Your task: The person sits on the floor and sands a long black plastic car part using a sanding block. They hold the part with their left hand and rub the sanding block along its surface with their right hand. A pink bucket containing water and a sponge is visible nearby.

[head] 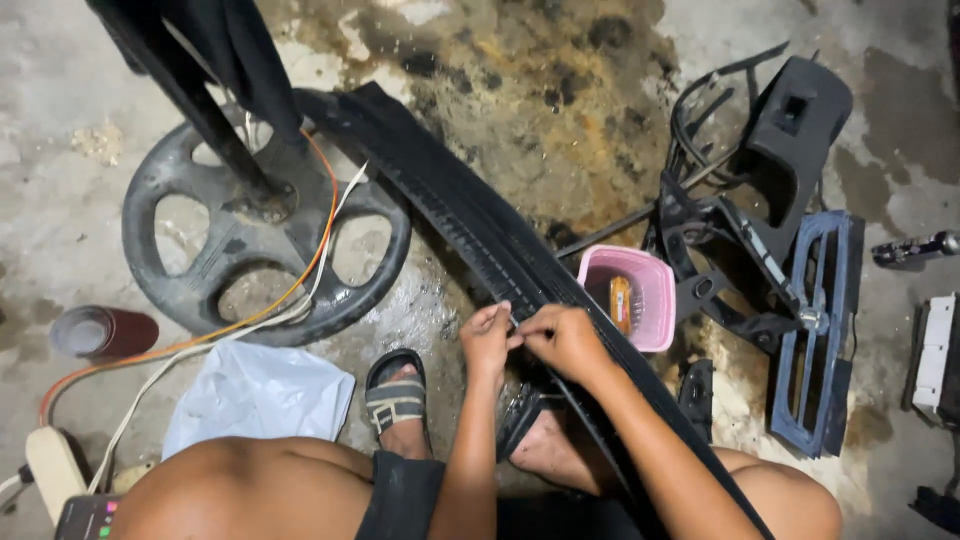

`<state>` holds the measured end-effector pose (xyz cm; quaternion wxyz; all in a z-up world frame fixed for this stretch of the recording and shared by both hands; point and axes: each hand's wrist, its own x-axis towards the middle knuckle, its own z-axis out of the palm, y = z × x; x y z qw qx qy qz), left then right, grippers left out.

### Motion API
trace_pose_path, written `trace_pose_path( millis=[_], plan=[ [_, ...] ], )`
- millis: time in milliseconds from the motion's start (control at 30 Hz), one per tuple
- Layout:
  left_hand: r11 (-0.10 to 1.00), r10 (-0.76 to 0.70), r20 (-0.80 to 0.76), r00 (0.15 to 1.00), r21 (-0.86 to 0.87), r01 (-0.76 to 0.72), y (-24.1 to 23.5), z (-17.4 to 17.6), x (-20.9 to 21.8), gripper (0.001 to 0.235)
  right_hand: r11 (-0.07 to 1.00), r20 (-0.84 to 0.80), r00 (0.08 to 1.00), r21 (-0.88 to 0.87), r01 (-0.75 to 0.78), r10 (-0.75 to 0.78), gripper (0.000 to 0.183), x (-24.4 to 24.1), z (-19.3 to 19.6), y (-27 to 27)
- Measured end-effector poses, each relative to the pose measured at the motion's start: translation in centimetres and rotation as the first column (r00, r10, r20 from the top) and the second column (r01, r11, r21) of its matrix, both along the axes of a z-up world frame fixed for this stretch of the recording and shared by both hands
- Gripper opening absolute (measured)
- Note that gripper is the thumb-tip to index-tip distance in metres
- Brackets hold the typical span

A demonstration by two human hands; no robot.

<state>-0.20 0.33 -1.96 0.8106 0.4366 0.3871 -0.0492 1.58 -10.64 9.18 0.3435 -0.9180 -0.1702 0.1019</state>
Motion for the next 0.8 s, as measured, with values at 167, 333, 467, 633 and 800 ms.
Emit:
trace_pose_path(
  millis=[167,333,467,633,800],
  plan=[
    [1.0,-0.015,0.038,0.999,-0.009,0.015,0.5,2.7,0.0,0.029,0.835,-0.269,0.921,0.403,0.374,-0.282,0.027,1.6,-1.6,-6.5],
    [0.999,-0.031,0.027,0.999,-0.031,0.032,0.9,4.8,0.2,0.028,0.154,-0.676,0.488,0.493,0.856,-0.552,0.033,1.5,0.0,-11.8],
    [0.989,-0.138,0.036,0.99,-0.051,0.14,1.0,7.2,-0.2,0.044,0.111,-0.721,0.399,0.413,0.904,-0.567,0.035,0.4,-2.4,-16.6],
    [0.96,-0.281,0.093,0.955,0.041,0.278,-0.3,5.5,0.0,0.056,0.092,-0.773,0.337,0.344,0.935,-0.537,0.036,1.0,-3.5,-18.8],
    [0.966,-0.257,0.047,0.965,0.024,0.256,-0.3,2.5,0.5,0.032,0.317,-0.787,0.337,0.19,0.929,-0.517,0.041,3.2,-5.6,-19.4]
  ],
)
